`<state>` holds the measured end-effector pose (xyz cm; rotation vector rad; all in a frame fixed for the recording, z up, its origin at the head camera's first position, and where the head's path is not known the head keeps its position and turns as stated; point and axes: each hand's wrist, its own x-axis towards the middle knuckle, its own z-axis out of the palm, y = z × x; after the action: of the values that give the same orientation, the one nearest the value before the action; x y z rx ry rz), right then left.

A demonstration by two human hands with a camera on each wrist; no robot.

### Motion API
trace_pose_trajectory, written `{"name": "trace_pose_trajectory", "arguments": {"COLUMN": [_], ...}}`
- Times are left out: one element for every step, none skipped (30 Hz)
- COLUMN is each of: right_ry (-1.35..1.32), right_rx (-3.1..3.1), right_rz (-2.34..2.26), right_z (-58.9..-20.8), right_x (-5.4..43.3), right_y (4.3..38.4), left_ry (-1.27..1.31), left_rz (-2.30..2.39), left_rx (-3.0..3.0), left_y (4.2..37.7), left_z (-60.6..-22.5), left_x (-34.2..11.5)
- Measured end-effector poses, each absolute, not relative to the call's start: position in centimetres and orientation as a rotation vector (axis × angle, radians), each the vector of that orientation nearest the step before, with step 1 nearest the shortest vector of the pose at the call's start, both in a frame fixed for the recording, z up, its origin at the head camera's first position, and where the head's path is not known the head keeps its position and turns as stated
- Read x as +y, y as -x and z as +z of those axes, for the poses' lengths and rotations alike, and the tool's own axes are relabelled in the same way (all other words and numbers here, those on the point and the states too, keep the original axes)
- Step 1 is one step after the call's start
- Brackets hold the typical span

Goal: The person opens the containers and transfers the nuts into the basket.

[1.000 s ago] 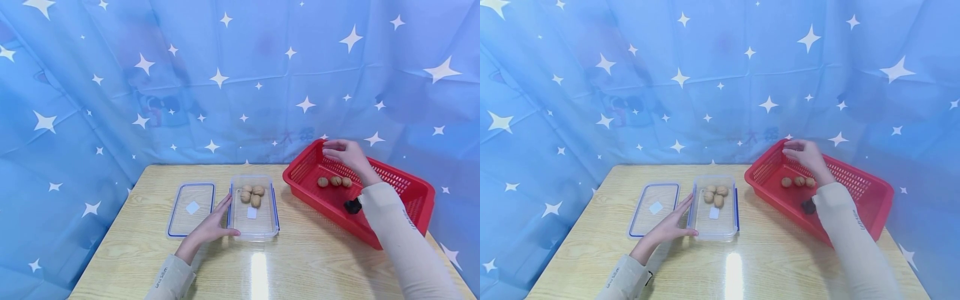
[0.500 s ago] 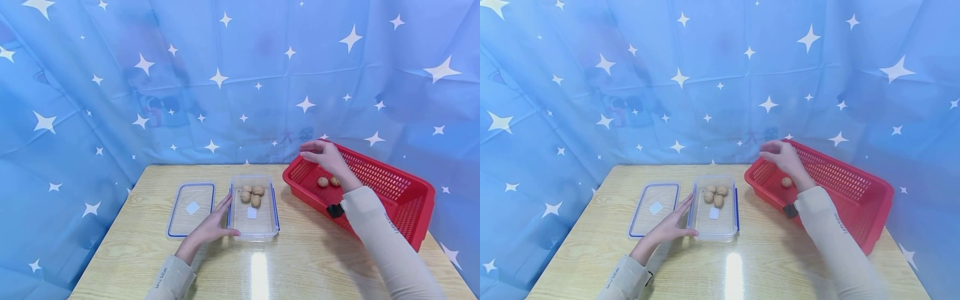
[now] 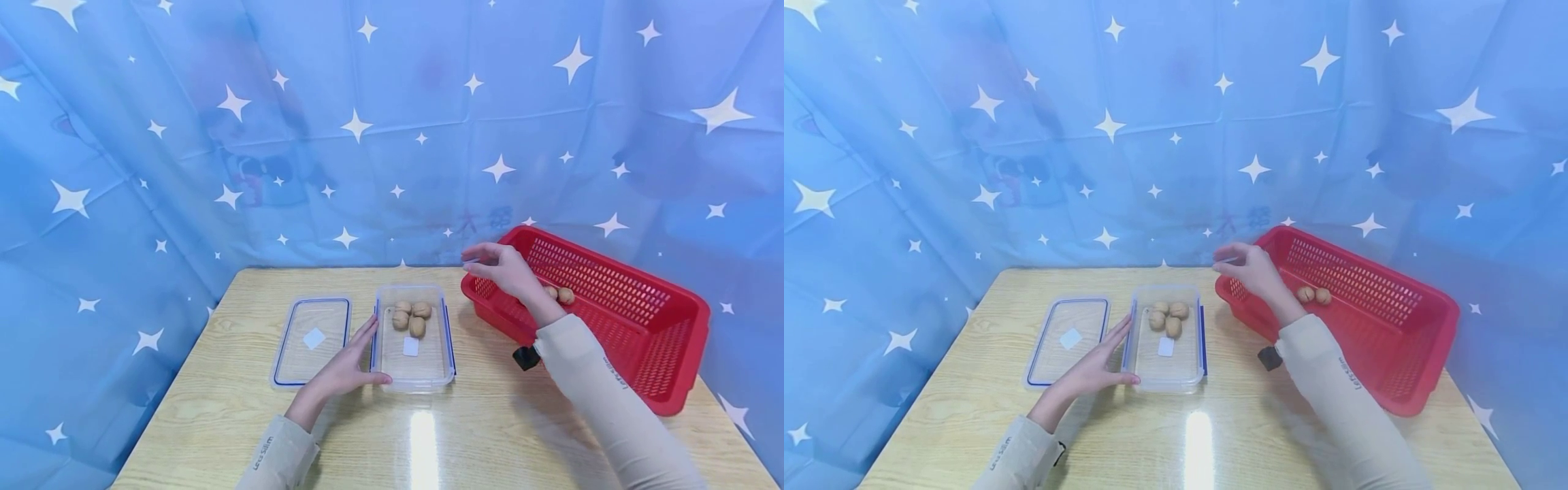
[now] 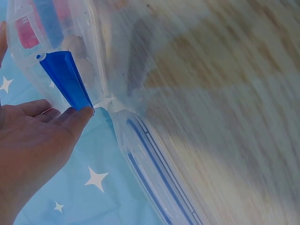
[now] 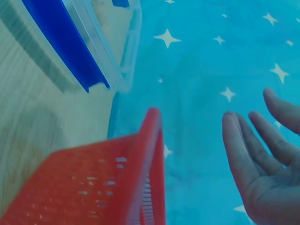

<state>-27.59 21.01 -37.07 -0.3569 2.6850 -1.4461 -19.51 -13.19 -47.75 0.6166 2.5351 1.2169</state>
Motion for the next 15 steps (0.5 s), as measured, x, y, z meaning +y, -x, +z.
{"name": "trace_pose_trajectory", "arguments": {"right_ry": [0.361, 0.366, 0.37, 0.379, 0.378, 0.387, 0.395, 0.406, 0.413, 0.421, 0.424, 0.431, 0.434, 0.438, 0.439], "right_rx": [2.682, 2.678, 2.674, 2.67, 2.665, 2.661, 2.656, 2.653, 2.65, 2.647, 2.644, 2.64, 2.638, 2.639, 2.636], "right_rz": [-1.446, -1.445, -1.446, -1.445, -1.448, -1.448, -1.453, -1.452, -1.453, -1.454, -1.454, -1.455, -1.456, -1.452, -1.454], "right_z": [-37.3, -37.5, -37.7, -37.9, -38.1, -38.3, -38.5, -38.6, -38.8, -38.9, -39.0, -39.1, -39.2, -39.4, -39.5], "right_x": [20.8, 20.7, 20.5, 20.3, 20.1, 20.0, 19.8, 19.6, 19.5, 19.3, 19.1, 19.0, 18.8, 18.7, 18.6], "right_y": [27.6, 27.6, 27.6, 27.6, 27.7, 27.6, 27.6, 27.6, 27.6, 27.5, 27.5, 27.5, 27.4, 27.4, 27.4], "left_ry": [-0.616, -0.616, -0.617, -0.618, -0.619, -0.618, -0.616, -0.616, -0.614, -0.612, -0.609, -0.607, -0.605, -0.604, -0.605], "left_rz": [1.216, 1.215, 1.215, 1.214, 1.216, 1.216, 1.219, 1.222, 1.227, 1.228, 1.228, 1.229, 1.229, 1.227, 1.224], "left_rx": [2.535, 2.534, 2.535, 2.536, 2.536, 2.535, 2.534, 2.531, 2.529, 2.527, 2.526, 2.524, 2.523, 2.522, 2.525], "left_y": [19.5, 19.5, 19.5, 19.6, 19.6, 19.6, 19.6, 19.6, 19.6, 19.6, 19.6, 19.5, 19.6, 19.6, 19.6], "left_z": [-47.7, -47.7, -47.8, -47.8, -47.8, -47.8, -47.8, -47.8, -47.8, -47.8, -47.8, -47.8, -47.8, -47.8, -47.8], "left_x": [-13.2, -13.2, -13.2, -13.2, -13.2, -13.2, -13.2, -13.2, -13.2, -13.2, -13.2, -13.2, -13.2, -13.2, -13.2]}}
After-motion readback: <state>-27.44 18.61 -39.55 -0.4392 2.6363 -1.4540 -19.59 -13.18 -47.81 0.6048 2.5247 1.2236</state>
